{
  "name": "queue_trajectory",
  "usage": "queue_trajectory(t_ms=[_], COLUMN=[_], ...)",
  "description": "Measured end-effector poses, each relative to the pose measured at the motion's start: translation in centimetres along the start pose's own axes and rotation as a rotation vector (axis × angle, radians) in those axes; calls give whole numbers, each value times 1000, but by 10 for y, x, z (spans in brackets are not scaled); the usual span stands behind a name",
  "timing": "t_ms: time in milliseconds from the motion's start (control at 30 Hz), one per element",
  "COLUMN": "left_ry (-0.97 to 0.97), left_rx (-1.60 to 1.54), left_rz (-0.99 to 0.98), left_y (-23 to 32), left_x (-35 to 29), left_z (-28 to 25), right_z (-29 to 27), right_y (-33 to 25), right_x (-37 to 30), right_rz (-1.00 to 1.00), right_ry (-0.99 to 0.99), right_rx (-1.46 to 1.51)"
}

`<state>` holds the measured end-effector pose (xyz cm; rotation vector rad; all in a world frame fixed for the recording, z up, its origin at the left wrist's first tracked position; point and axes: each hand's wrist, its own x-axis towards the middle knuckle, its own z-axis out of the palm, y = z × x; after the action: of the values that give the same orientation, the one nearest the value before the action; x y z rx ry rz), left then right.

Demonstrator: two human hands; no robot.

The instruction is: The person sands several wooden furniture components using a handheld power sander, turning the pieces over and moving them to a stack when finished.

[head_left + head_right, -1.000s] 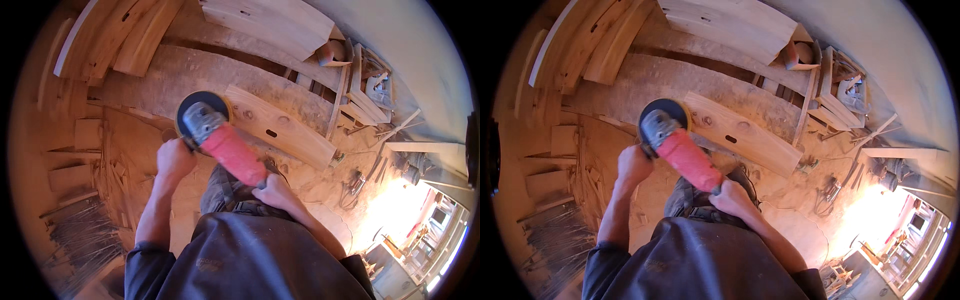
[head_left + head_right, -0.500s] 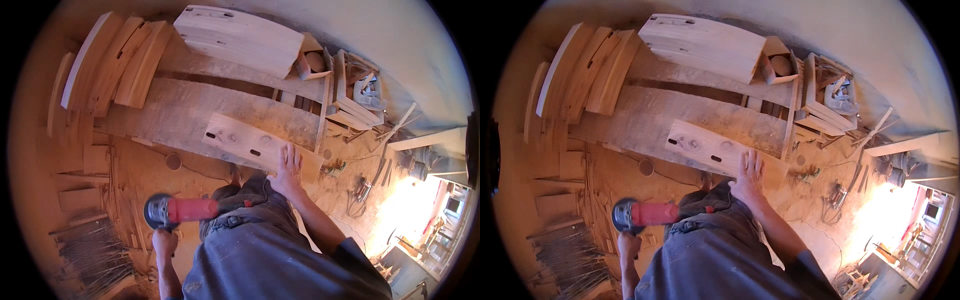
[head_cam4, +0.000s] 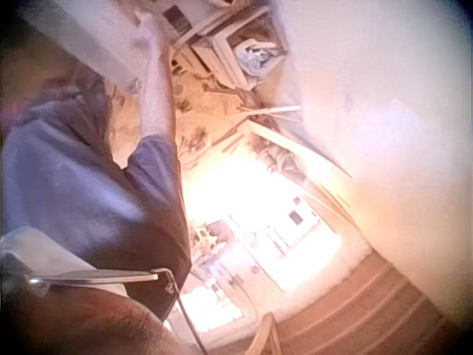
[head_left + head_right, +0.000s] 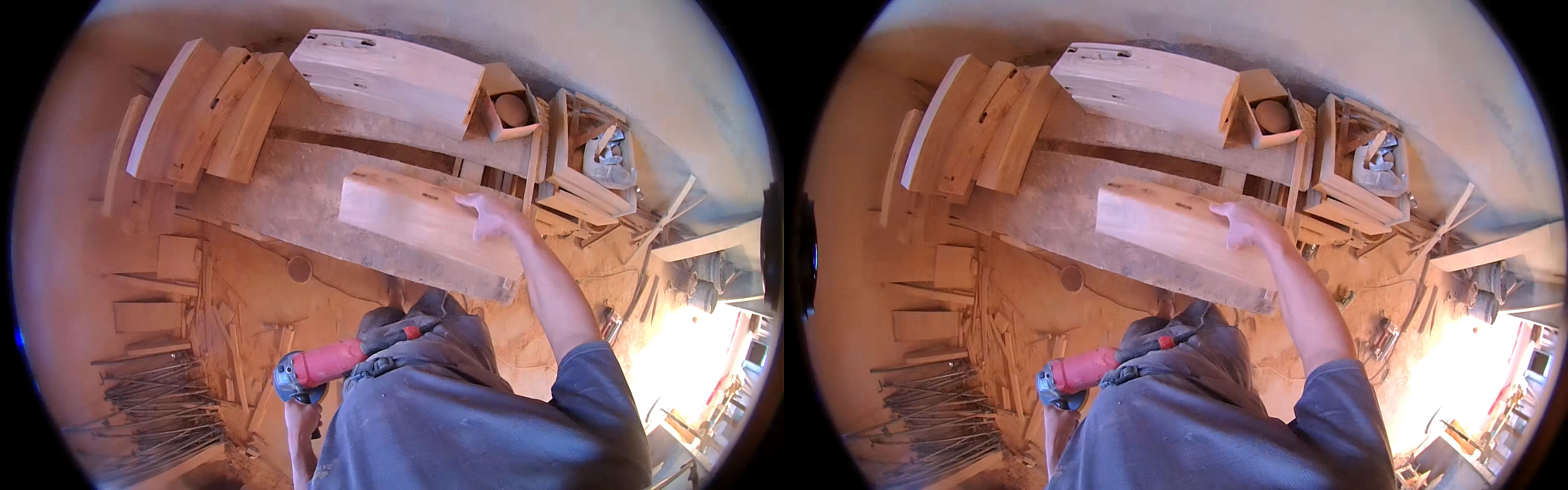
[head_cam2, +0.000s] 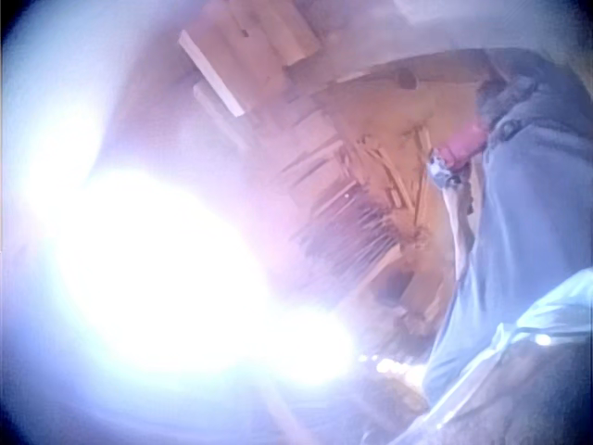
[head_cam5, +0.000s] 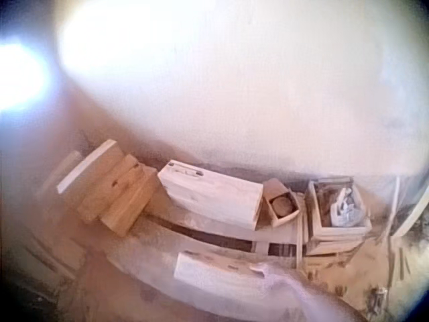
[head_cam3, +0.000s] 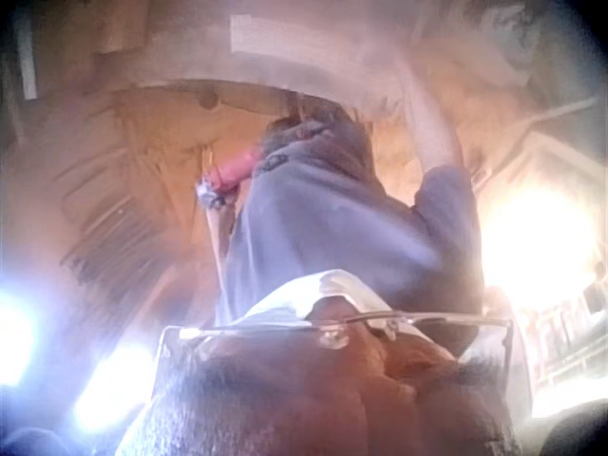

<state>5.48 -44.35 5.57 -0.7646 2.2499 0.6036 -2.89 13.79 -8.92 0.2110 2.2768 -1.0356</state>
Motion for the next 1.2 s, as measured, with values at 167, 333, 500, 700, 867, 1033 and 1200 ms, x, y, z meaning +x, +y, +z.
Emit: queue_trajectory(t_ms=[167,333,500,700,867,1033,1200], left_ry=[23,27,40,71,139,213,331], left_rx=[4,55,124,211,288,429,598], left_rz=[29,99,158,192,207,279,422], left_y=[5,39,59,69,75,72,88], left_x=[-8,10,6,-3,-14,-27,-11], left_z=[14,30,42,45,34,22,14], right_z=[-1,59,42,41,47,64,122], right_y=[-42,-63,-50,-42,-33,-32,-58], right_x=[15,8,9,5,6,1,-24], right_rz=[115,7,-114,-144,-188,-116,-189], right_ry=[311,575,575,560,564,740,853], right_rx=[-182,-606,-535,-455,-411,-475,-254])
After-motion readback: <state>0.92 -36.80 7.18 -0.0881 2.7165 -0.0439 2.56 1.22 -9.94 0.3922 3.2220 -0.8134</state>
